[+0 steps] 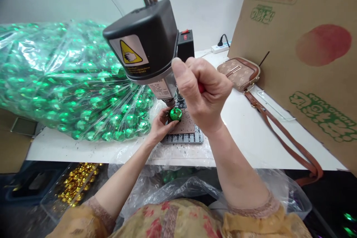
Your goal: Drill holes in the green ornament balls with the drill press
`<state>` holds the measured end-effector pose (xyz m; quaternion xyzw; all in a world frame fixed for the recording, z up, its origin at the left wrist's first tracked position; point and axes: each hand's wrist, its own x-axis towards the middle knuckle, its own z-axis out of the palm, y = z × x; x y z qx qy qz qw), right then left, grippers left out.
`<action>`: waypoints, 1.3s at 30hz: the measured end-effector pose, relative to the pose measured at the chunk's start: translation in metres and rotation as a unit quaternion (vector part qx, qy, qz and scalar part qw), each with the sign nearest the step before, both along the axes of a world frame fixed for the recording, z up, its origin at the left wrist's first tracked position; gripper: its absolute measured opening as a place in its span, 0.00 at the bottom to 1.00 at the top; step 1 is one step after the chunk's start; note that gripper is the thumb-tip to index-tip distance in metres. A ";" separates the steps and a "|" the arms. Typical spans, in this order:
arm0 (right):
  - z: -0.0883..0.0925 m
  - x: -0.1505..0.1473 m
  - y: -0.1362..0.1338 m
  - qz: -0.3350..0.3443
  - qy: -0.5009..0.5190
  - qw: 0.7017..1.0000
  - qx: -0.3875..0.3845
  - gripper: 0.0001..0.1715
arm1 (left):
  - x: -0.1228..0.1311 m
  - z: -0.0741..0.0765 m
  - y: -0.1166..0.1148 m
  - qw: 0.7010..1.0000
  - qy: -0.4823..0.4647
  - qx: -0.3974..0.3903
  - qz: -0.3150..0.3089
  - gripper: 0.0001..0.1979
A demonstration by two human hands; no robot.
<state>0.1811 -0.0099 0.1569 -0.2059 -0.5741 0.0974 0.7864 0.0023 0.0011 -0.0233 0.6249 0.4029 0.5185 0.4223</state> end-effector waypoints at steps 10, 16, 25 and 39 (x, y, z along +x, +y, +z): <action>-0.001 0.000 -0.001 0.020 0.017 1.000 0.009 0.29 | 0.007 0.006 -0.009 0.999 0.039 0.009 0.000 0.29; -0.001 -0.001 0.002 0.028 0.022 0.999 0.026 0.30 | 0.017 0.007 -0.010 0.998 -0.033 -0.030 0.034 0.27; 0.009 -0.002 0.000 -0.039 0.013 0.999 -0.034 0.30 | 0.020 0.004 -0.012 0.996 -0.053 -0.044 0.050 0.29; 0.035 -0.004 0.016 0.014 0.050 0.998 -0.041 0.28 | 0.020 0.003 -0.016 0.999 0.001 0.022 0.046 0.25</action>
